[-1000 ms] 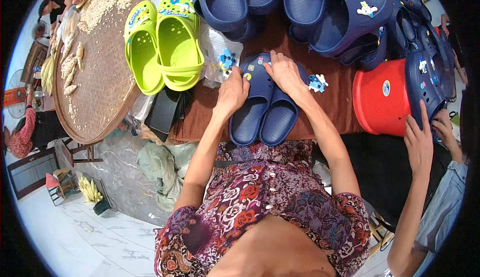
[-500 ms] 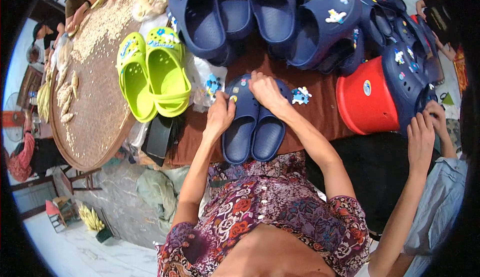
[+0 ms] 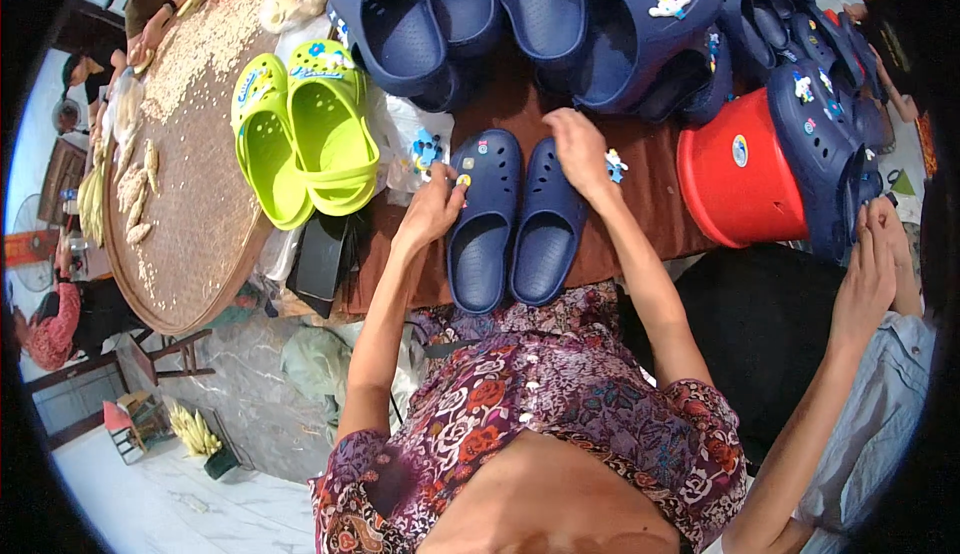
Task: Attaching small decorative charms and accessories to the holes of plastic foam clogs.
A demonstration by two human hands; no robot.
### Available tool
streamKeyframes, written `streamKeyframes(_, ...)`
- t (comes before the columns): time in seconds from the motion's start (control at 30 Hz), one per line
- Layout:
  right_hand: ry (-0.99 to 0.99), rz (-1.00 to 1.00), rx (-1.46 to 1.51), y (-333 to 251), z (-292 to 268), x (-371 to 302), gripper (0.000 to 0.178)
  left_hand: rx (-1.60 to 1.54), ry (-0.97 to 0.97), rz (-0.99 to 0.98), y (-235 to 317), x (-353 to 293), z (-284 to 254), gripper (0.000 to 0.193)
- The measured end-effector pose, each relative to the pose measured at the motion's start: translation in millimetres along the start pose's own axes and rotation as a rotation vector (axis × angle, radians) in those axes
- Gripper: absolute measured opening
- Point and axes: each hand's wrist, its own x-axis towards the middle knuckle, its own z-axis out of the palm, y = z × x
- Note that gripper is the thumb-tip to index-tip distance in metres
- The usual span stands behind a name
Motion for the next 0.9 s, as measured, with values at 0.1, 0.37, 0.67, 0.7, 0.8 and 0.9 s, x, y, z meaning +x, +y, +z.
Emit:
streamKeyframes(0.1, 0.032, 0.167, -0.1, 20, -20, -23, 0.026, 0.009, -0.056, 0.009, 8, 0, -2, 0.023)
streamKeyframes(0.37, -0.02, 0.241, -0.21, 36, -43, -69, 0.022, 0.076, 0.211, 0.03, -4, -9, 17, 0.03)
streamKeyframes(0.67, 0.019, 0.214, -0.052, 7, -54, -63, 0.02, -0.113, 0.434, -0.021, 5, -13, 14, 0.022)
streamKeyframes(0.7, 0.011, 0.212, -0.004, -7, -55, -60, 0.019, -0.149, 0.402, -0.022, 14, -10, 13, 0.02)
streamKeyframes(0.8, -0.029, 0.194, 0.167, -47, -49, -51, 0.018, -0.314, 0.304, -0.052, 65, -3, 17, 0.017)
streamKeyframes(0.9, -0.087, 0.23, 0.419, -84, -33, -44, 0.022, -0.23, 0.248, 0.094, 79, 8, 32, 0.021)
